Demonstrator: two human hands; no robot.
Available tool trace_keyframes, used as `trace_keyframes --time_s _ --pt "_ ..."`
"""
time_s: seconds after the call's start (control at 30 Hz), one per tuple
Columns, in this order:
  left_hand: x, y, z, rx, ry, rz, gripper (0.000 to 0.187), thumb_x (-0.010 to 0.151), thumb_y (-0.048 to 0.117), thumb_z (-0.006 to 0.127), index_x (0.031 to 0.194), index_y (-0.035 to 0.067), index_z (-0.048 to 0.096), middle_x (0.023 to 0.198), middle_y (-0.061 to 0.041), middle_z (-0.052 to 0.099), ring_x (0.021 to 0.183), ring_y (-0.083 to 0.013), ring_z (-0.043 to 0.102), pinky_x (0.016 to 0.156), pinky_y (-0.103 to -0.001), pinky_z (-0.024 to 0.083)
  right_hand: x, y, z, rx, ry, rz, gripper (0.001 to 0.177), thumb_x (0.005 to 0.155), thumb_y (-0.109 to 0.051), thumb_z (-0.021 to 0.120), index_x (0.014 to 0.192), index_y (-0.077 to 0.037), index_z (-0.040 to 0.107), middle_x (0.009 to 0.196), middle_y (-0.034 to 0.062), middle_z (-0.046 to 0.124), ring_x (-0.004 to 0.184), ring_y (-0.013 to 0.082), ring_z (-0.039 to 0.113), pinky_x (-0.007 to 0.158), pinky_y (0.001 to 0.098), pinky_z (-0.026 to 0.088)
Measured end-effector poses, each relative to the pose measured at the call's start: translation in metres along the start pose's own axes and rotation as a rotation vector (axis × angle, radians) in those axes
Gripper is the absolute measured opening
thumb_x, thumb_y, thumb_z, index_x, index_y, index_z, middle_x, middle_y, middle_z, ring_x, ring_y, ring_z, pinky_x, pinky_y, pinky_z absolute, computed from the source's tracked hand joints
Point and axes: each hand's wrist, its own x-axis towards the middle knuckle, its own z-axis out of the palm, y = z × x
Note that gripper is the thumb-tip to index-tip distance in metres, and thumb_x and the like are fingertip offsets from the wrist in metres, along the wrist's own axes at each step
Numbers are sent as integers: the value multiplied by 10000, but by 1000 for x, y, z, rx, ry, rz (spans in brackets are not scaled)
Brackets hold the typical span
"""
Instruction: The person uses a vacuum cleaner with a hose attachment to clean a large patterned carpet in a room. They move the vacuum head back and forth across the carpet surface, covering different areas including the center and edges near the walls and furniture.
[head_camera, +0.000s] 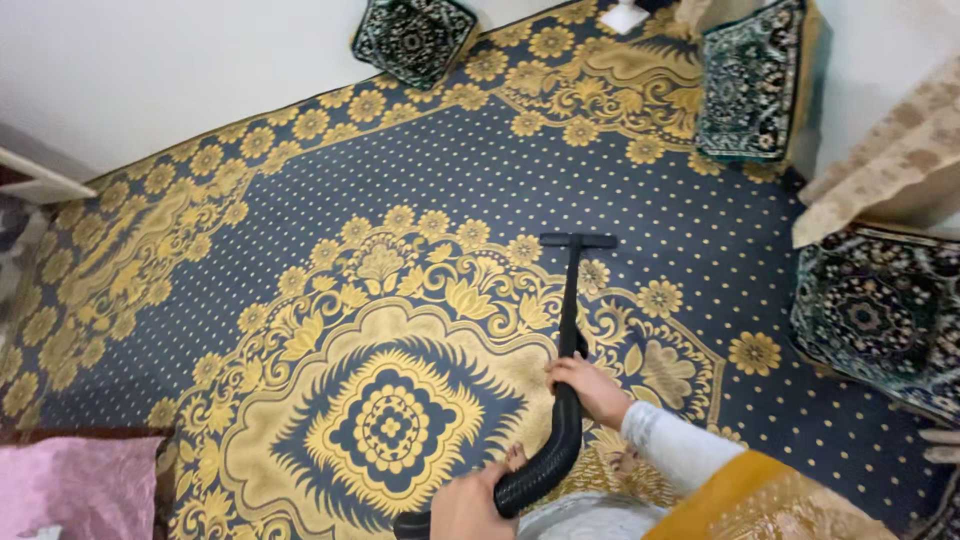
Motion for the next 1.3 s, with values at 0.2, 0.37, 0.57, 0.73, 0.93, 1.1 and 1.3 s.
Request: trace_keyframes --time_s 0.2,0.37,0.57,0.73,0.93,1.1,1.3 --pt "-12 -52 -5 -45 244 80 450 656 225 810 1098 295 764 924 -162 751 860 -340 751 796 -455 575 34 -43 21 110 -73 -58 301 765 -56 748 1040 -119 645 1209 124 684 1157 390 631 977 465 490" --pt "-24 -52 -43 -204 207 -69 419 626 178 754 1032 275 794 873 -130 777 902 -320 761 815 -416 591 68 -44 30 62 -194 41 275 749 -46 752 989 -132 649 1322 167 618 1201 395 592 971 460 500" --pt "-13 -54 -52 -78 222 24 350 662 197 772 1011 206 752 924 -126 749 933 -352 716 841 -453 557 84 -2 78 -10 -138 -64 277 729 -38 765 967 -114 644 1198 165 679 1319 390 531 1136 542 317" --pt "-29 -124 -34 -212 207 134 431 692 270 839 1118 252 772 952 -112 761 931 -321 740 835 -445 562 75 -44 88 112 -238 -2 197 777 -70 742 940 -115 643 1194 136 708 1324 355 582 1098 501 385" --pt "-32 -113 -49 -141 222 -50 453 604 245 814 1053 256 763 902 -92 766 937 -297 748 859 -424 577 116 -54 90 40 -311 29 157 797 -126 753 902 -112 638 1285 166 667 1285 385 594 1031 461 495" --pt "-36 -144 -36 -96 106 1 545 595 270 849 1125 251 726 972 -111 749 972 -334 729 864 -449 561 103 -77 103 94 -313 -34 203 806 -146 783 968 -108 666 1302 176 663 1267 392 574 1133 587 308" --pt "-40 -140 -19 -106 151 -73 490 623 243 817 1105 245 729 950 -120 755 957 -341 729 866 -448 563 95 -61 120 15 -375 -90 162 803 -134 773 929 -136 672 1329 160 662 1331 379 544 1149 640 236"
